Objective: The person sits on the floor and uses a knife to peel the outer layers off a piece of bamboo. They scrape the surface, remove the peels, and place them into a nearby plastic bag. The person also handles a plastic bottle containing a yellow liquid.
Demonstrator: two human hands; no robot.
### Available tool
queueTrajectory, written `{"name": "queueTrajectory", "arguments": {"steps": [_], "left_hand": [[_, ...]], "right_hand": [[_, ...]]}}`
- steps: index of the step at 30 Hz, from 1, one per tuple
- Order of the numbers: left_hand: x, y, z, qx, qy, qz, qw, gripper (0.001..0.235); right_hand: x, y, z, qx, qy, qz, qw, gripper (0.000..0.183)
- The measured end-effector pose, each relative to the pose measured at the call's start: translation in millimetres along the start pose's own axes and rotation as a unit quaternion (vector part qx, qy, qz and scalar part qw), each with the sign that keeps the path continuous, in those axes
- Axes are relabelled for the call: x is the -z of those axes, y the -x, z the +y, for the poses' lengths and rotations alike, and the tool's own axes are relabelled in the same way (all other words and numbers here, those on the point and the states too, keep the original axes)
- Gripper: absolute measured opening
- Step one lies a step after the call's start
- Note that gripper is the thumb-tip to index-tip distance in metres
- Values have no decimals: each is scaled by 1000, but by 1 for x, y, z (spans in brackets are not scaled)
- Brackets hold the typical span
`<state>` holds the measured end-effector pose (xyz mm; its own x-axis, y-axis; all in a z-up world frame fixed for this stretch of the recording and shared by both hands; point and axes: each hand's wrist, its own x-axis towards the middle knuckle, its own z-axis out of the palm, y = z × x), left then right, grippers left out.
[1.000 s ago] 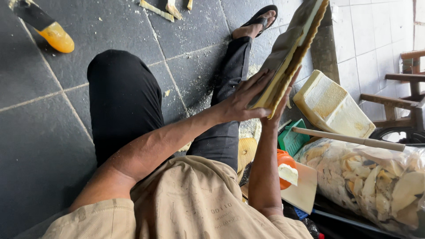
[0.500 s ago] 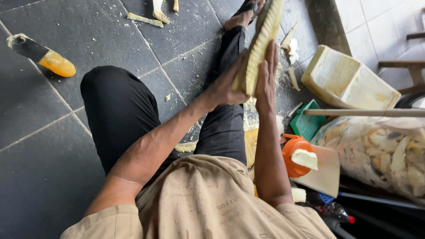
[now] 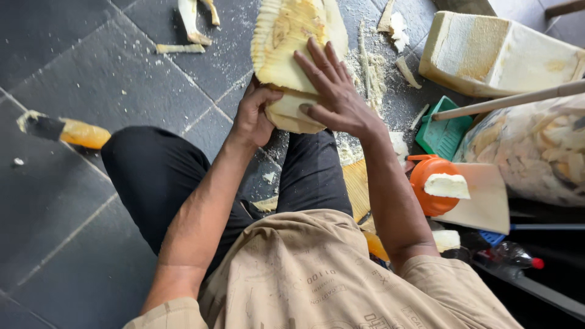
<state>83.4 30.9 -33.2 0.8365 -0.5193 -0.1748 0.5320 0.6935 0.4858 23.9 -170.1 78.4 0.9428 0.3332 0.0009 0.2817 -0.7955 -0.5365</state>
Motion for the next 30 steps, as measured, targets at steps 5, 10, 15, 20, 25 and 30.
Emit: {"name": "queueTrajectory", "arguments": {"steps": [5,10,15,20,25,30], "left_hand": [[9,0,0,8,28,7,1000,53],[-7,4,14,-8,20,-27,999,86],[-2,9,17,-21,-12,-20,999,89],[9,13,24,-23,-6,-13,1000,73],[55,-2,26,12,72,22,997,98],[72,9,58,-1,5,18,1000,78]], "right_hand": [[12,-9,8,-3,-16,-32,999,84],[39,-11,1,-90,-147,93,981,47],[37,18,86,-84,-309,462,827,30],[1,126,139,-43,112,530,839,27],[-112,212,167,-282,-537,613,506,35],[-194,286,168,-474,-613,521,358,40]]}}
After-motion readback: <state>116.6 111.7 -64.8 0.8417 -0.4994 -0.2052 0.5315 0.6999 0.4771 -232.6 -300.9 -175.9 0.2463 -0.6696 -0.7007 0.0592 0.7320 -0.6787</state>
